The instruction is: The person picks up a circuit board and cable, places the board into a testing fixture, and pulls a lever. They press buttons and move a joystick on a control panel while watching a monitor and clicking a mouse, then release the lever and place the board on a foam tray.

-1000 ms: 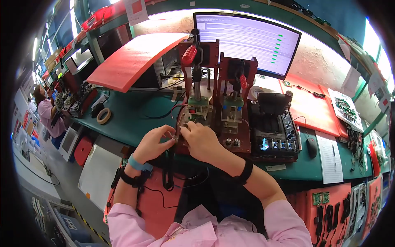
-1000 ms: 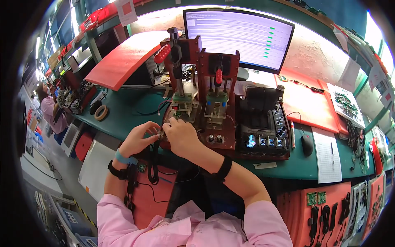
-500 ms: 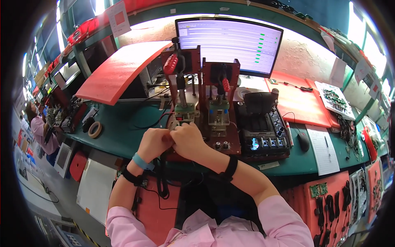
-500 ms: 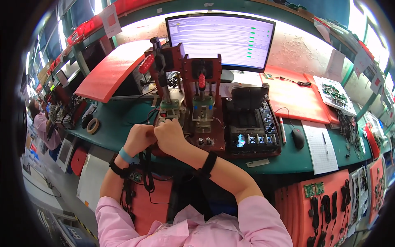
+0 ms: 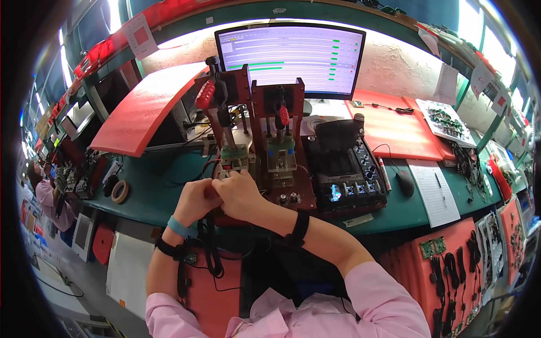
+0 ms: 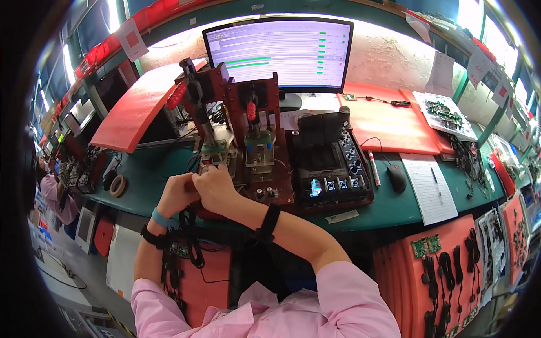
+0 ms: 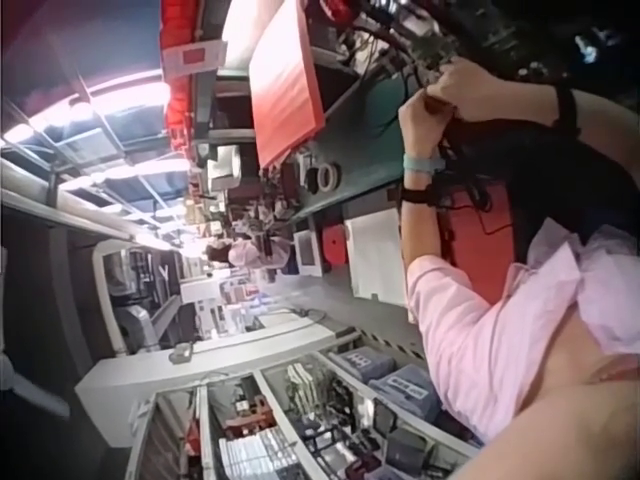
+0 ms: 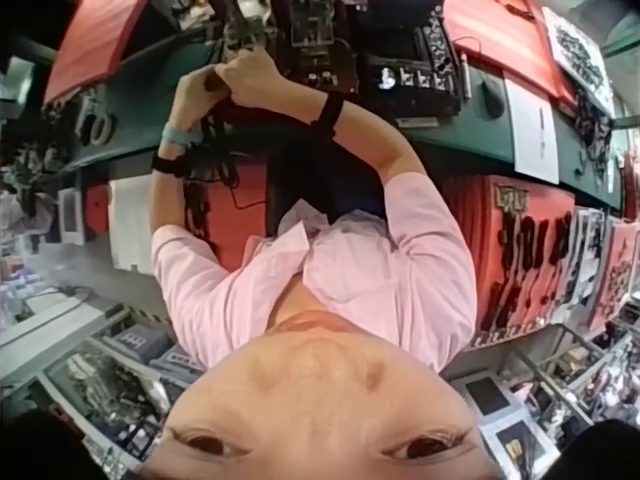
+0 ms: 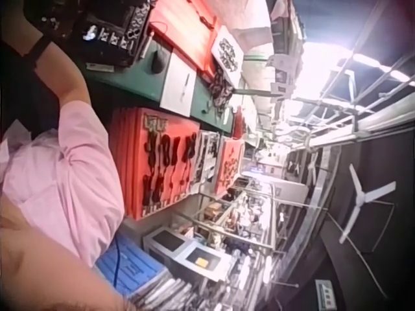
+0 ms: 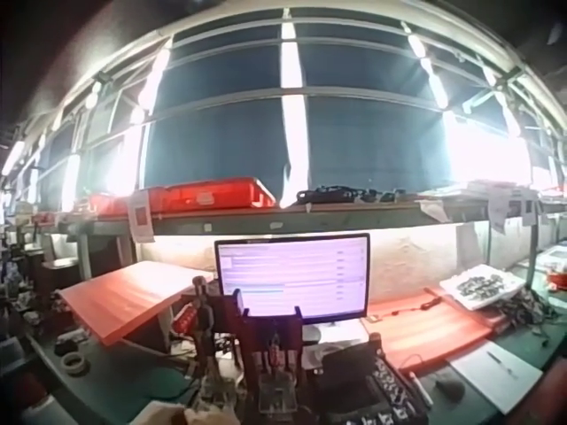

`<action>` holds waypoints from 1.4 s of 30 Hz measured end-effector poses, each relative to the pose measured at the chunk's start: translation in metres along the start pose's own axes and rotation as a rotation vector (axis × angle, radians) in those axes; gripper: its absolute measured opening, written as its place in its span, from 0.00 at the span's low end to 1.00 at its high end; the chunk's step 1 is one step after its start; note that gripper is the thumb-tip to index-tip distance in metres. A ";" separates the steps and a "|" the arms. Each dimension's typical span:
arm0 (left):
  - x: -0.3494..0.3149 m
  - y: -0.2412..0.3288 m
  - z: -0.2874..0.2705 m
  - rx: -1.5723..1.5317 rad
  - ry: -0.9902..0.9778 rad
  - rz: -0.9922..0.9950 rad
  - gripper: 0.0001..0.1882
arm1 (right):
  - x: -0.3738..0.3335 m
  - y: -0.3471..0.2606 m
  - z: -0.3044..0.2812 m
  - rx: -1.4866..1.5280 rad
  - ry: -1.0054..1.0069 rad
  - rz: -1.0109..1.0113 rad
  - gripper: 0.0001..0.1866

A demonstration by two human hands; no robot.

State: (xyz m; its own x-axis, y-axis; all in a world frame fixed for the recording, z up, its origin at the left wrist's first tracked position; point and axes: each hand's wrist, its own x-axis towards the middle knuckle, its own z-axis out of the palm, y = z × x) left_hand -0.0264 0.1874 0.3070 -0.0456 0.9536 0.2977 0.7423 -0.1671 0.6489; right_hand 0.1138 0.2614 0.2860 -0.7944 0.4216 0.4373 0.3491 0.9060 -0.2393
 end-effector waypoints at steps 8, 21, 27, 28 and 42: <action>0.003 0.005 -0.007 0.081 -0.061 0.028 0.13 | 0.002 0.000 -0.001 0.067 -0.010 -0.061 0.17; 0.000 0.000 -0.004 0.021 -0.038 -0.025 0.13 | -0.003 0.001 0.000 -0.070 0.087 -0.134 0.17; 0.000 0.005 -0.004 0.198 -0.036 0.023 0.09 | -0.004 0.001 -0.004 -0.055 0.014 -0.151 0.16; 0.001 0.004 -0.002 0.222 -0.013 0.032 0.09 | -0.003 0.000 -0.004 -0.058 0.008 -0.121 0.17; -0.004 0.007 -0.005 0.341 0.029 0.058 0.07 | -0.005 -0.001 0.003 -0.041 0.031 -0.143 0.14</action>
State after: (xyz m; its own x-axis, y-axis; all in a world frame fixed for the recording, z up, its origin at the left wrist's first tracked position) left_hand -0.0246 0.1815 0.3136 -0.0120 0.9366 0.3503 0.9247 -0.1229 0.3604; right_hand 0.1162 0.2585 0.2813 -0.8219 0.2887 0.4910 0.2544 0.9574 -0.1369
